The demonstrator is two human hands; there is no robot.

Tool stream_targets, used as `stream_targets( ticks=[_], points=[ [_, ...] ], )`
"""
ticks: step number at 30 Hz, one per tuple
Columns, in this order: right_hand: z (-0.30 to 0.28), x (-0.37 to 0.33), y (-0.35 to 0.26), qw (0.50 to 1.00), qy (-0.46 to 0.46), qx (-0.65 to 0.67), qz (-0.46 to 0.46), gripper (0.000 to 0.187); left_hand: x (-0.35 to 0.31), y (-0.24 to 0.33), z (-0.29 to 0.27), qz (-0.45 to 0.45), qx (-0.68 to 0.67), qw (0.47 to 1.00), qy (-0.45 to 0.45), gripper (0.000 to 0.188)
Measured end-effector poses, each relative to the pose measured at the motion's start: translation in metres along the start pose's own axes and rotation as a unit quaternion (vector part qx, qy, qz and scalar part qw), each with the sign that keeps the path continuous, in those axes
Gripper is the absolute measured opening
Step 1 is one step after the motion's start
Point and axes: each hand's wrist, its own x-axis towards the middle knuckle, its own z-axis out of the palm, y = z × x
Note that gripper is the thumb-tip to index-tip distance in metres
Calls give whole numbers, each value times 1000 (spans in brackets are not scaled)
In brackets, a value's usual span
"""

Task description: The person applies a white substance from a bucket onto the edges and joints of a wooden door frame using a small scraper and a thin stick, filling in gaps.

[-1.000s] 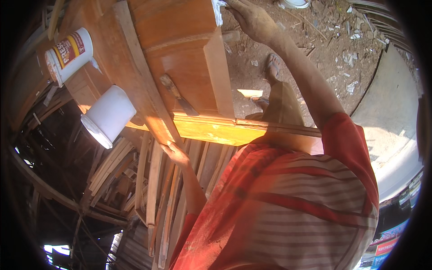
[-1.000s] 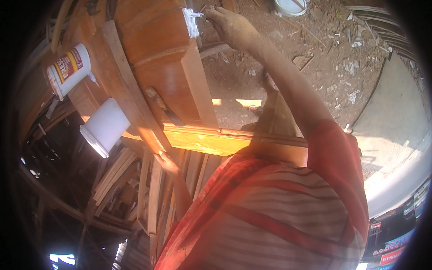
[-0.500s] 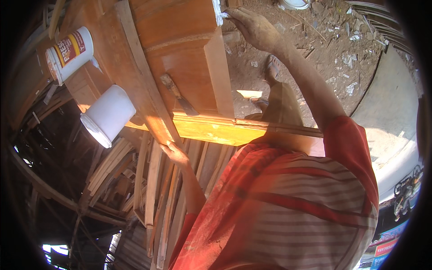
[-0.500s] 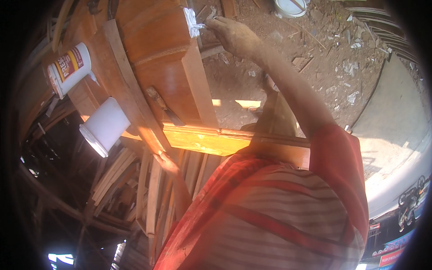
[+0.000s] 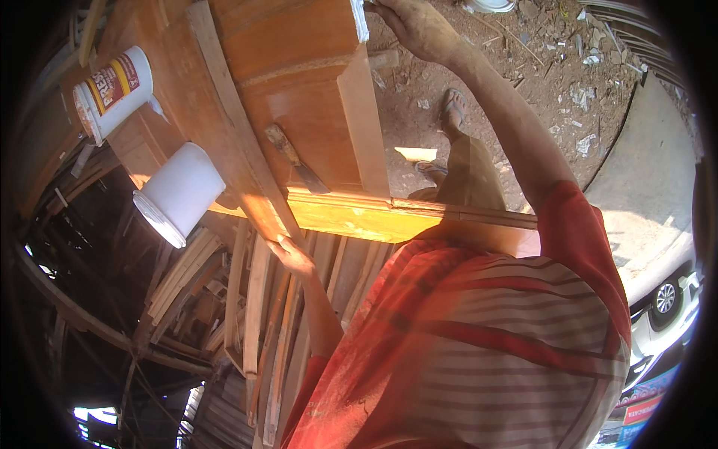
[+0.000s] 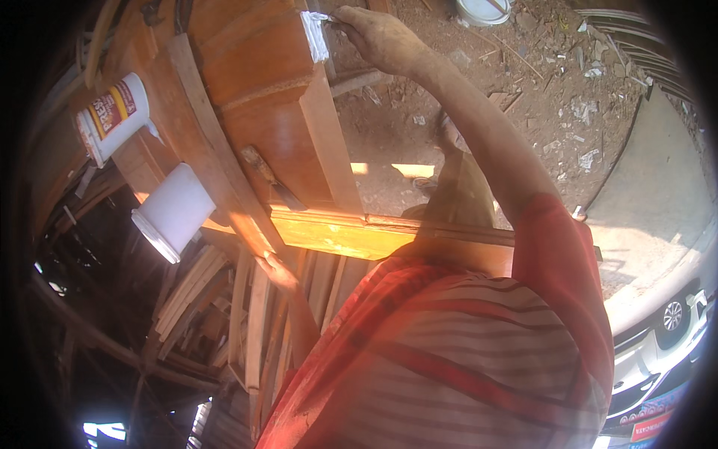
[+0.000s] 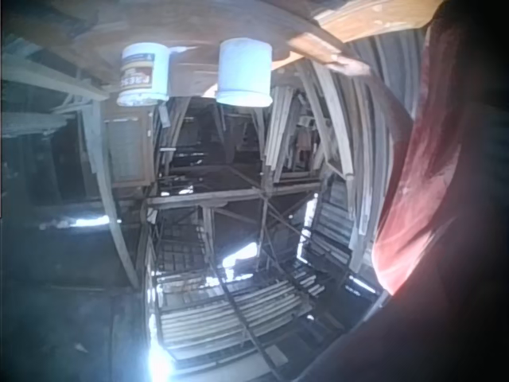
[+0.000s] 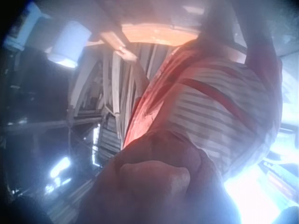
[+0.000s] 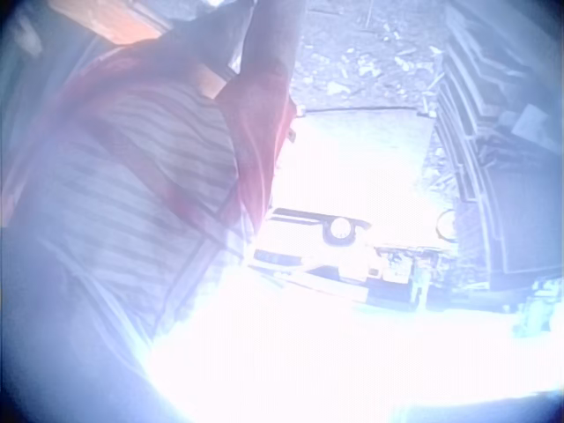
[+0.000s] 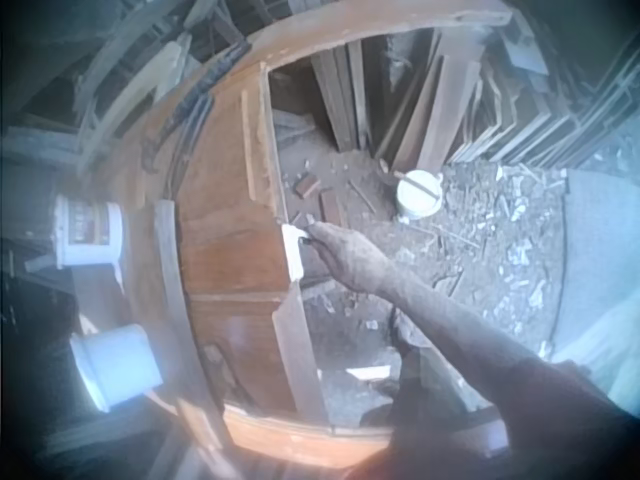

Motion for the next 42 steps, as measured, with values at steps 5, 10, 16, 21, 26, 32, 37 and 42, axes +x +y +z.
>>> stream_targets(
  ticks=[5, 10, 16, 21, 26, 32, 37, 42],
  points=[
    [10, -13, 2, 1000, 0, -21, 5, 31, 0, 8, -2, -8, 34, 999, -21, 77],
    [2, -42, -12, 995, -84, -48, -36, 32, -2, 1, 1, -5, 15, 1000, -1, 76],
    [-12, -15, -18, 999, 9, 46, 5, 25, 2, 0, 2, -11, 27, 1000, 11, 76],
    [-8, -5, -17, 999, -20, 31, -18, 26, 3, 1, 2, -12, 23, 1000, 6, 76],
    [-19, -29, -28, 992, -90, -66, -59, 33, 5, -9, 4, 0, 11, 1000, 27, 76],
    [-21, -11, -22, 998, -12, 67, -16, 24, -2, 14, 1, -40, 39, 998, 9, 77],
    [-15, -4, -17, 999, -48, 15, -7, 23, 4, 2, 2, -23, 36, 999, 15, 77],
    [-19, -21, -21, 996, -68, -6, -56, 26, 4, -11, 4, -14, 33, 999, 25, 76]
  ],
)
